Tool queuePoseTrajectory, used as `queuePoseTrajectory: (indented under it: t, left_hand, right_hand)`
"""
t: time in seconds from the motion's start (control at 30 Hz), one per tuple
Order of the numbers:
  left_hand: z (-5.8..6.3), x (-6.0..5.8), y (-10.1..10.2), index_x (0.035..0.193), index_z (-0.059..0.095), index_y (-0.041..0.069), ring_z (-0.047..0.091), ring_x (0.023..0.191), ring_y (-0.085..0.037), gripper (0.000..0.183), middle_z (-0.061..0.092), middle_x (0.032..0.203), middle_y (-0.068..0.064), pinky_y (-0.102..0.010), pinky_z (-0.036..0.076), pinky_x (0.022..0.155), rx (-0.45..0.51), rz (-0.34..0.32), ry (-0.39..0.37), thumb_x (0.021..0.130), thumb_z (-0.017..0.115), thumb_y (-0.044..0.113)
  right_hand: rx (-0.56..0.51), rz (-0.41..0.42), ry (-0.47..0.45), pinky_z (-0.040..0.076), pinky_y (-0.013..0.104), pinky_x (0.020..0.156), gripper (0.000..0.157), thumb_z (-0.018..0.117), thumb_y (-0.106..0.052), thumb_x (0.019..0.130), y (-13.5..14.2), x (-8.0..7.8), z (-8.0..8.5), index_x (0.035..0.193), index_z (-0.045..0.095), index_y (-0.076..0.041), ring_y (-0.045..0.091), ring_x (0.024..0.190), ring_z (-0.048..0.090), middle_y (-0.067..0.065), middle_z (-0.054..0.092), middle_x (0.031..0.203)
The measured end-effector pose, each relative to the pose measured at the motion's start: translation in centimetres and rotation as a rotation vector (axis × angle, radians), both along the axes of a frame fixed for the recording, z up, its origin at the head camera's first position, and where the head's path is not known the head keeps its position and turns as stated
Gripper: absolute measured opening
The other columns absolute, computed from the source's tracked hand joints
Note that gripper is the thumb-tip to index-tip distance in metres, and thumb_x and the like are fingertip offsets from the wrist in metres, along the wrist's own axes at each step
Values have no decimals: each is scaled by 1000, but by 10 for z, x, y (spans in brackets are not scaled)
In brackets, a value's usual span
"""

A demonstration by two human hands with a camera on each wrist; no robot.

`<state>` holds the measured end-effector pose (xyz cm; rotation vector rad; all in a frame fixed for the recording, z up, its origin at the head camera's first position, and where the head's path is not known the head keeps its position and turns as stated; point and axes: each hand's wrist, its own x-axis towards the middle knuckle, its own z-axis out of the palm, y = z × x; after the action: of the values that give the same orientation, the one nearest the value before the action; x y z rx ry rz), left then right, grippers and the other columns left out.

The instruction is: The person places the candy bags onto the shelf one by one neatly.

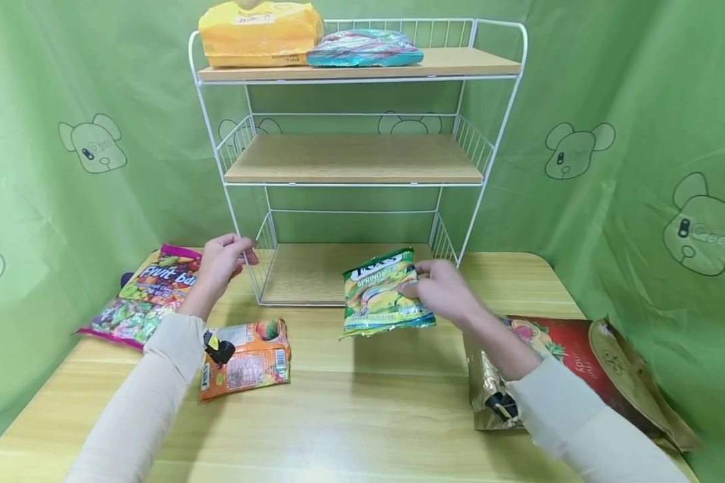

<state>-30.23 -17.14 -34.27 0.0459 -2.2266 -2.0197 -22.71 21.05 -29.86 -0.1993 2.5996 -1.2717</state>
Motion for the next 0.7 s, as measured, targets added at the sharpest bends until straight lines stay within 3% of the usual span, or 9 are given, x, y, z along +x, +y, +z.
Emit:
queuePoseTrajectory:
  t: [0.2,0.4,0.57,0.7]
  left_hand:
    - [-18,-13,-5,86,61,5,66,75,-12,12,67,71,8,-37,59,94,7,13,23,96,63,12]
    - [-19,-11,-5,85,61,5,67,74,-12,14,68,71,7,-36,59,94,4,14,26,96,64,13]
    - [-20,-12,-5,84,60,5,66,73,-12,14,68,71,6,-38,59,93,1,21,32,95,63,12]
    - [-21,-12,-3,82,59,5,67,73,-13,15,68,71,6,-40,59,94,4,20,34,95,63,12]
  right_hand:
    - [94,-34,55,50,34,69,74,62,-37,98,8,2,47,154,33,0,13,63,53,1,61,81]
    - [197,-71,159,47,35,70,73,60,-51,98,13,8,96,153,41,-8,17,64,56,-1,64,78]
    - [177,-84,201,52,31,61,70,61,-50,98,17,12,132,153,43,-10,16,64,63,-4,71,81]
    - [60,-88,158,57,29,58,69,62,-41,100,23,10,157,154,37,-6,15,66,68,-4,74,86]
